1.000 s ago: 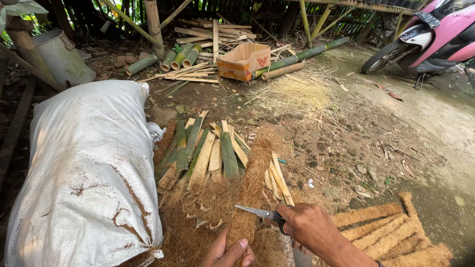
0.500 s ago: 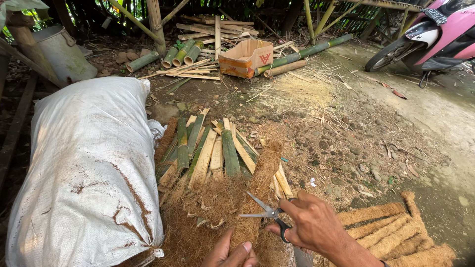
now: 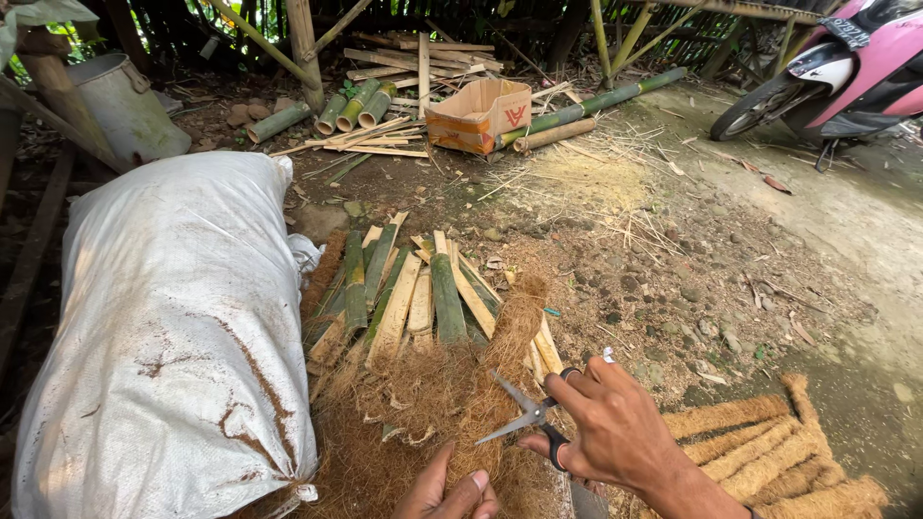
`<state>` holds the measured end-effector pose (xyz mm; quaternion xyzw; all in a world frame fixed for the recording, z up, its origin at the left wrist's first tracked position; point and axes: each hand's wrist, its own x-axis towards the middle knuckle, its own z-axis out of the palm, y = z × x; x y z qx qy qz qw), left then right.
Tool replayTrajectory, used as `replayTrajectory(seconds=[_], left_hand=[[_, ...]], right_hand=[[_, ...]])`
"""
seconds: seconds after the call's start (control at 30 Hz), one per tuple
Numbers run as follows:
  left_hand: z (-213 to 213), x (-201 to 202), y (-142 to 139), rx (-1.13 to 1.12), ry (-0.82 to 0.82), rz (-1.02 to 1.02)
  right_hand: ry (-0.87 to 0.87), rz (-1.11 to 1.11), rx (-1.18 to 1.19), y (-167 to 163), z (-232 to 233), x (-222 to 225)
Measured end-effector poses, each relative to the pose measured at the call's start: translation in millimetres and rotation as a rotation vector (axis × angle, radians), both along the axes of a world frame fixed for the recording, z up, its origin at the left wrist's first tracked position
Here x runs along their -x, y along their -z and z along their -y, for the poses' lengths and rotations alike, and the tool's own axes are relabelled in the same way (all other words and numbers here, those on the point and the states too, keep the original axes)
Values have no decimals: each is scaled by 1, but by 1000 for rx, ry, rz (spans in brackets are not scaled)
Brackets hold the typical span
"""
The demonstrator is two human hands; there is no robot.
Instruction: The person cuts a strip of coconut fiber with shears, then wraps the fiber around a bamboo stick using a spool of twine. The person repeatedly wraps and secures the fiber along the stick's length.
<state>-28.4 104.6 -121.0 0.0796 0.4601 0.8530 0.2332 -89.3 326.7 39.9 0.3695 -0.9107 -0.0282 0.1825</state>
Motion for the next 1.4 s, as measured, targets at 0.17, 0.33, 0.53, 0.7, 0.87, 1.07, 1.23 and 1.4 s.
replayTrajectory(seconds=[0.17, 0.33, 0.53, 0.7, 0.87, 1.07, 1.23, 1.4], left_hand=[[-8, 0, 20, 26, 15, 82], [3, 4, 30, 21, 84, 55], [-1, -5, 12, -59, 8, -6], [-5, -6, 9, 181, -39, -57], [-15, -8, 19, 141, -61, 6], [-6, -12, 5, 118, -6, 58], [-5, -15, -9, -99, -20, 16], [-5, -9, -8, -89, -69, 22]], right_hand=[[13, 13, -34, 4, -1, -2], [74, 10, -153, 33, -17, 6], [279, 323, -72, 32, -13, 5], [51, 172, 27, 5, 3, -4], [29, 76, -139, 8, -1, -4], [92, 105, -151, 37, -20, 2], [62, 235, 35, 26, -12, -2], [55, 178, -47, 6, 9, -8]])
